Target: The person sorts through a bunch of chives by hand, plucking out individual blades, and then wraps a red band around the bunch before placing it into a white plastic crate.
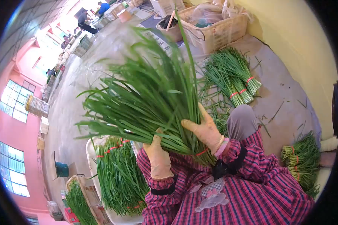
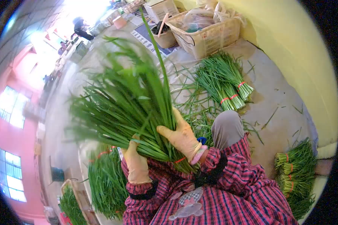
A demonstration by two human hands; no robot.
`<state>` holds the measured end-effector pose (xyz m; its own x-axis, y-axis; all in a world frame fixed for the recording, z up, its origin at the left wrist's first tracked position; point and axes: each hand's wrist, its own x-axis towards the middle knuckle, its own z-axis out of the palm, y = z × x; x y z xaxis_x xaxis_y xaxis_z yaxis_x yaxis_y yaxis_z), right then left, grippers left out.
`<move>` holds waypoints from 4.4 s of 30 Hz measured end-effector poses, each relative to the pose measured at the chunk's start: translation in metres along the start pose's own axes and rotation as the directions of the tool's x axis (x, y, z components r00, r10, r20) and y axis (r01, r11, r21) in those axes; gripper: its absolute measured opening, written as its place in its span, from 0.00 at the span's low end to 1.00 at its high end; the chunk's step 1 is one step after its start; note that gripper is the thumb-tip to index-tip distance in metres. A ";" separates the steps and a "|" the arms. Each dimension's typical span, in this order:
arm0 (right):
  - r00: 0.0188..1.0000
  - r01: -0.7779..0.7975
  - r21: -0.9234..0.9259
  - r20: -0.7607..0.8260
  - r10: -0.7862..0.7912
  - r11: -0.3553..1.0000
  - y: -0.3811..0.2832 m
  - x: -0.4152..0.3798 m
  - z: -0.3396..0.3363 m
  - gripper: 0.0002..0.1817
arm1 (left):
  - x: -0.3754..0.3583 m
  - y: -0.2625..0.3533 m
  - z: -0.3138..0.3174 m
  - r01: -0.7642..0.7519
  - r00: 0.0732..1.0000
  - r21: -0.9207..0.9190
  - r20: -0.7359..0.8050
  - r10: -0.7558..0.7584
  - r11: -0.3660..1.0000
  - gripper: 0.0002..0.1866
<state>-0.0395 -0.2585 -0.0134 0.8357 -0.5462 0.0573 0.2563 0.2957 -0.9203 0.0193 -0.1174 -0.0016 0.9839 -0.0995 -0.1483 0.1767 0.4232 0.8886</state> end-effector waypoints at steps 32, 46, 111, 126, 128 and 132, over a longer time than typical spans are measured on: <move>0.925 -0.373 0.271 0.027 0.380 0.887 -0.012 0.044 -0.040 0.21 | -0.030 0.042 -0.019 -0.233 0.965 0.350 0.197 0.172 0.907 0.31; 0.762 -0.639 0.459 0.264 0.592 0.617 0.005 0.026 -0.032 0.20 | -0.017 0.005 -0.026 -0.937 0.233 0.286 0.940 0.250 -0.200 0.34; 0.828 0.559 -0.348 0.286 -0.483 0.752 -0.084 0.067 0.075 0.06 | -0.005 0.002 -0.005 0.072 0.928 0.007 0.366 -0.069 0.997 0.22; 0.615 0.788 -0.515 0.683 -0.393 0.338 -0.065 0.048 0.071 0.06 | 0.001 -0.020 -0.006 0.027 0.966 -0.015 0.258 -0.022 1.000 0.32; 0.599 0.768 -0.454 0.759 -0.255 0.453 -0.067 0.039 0.062 0.06 | 0.012 -0.028 -0.014 -0.113 0.940 -0.063 0.317 0.127 0.992 0.30; 0.692 0.397 -0.304 0.719 -0.064 0.866 -0.072 0.030 0.058 0.08 | 0.004 -0.014 -0.012 -0.030 0.955 -0.049 0.294 0.043 0.998 0.29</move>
<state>-0.0048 -0.2508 0.0767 0.9111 0.1664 0.3772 0.4057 -0.1990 -0.8921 0.0212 -0.1126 -0.0199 0.9395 -0.3418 0.0245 0.1481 0.4695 0.8704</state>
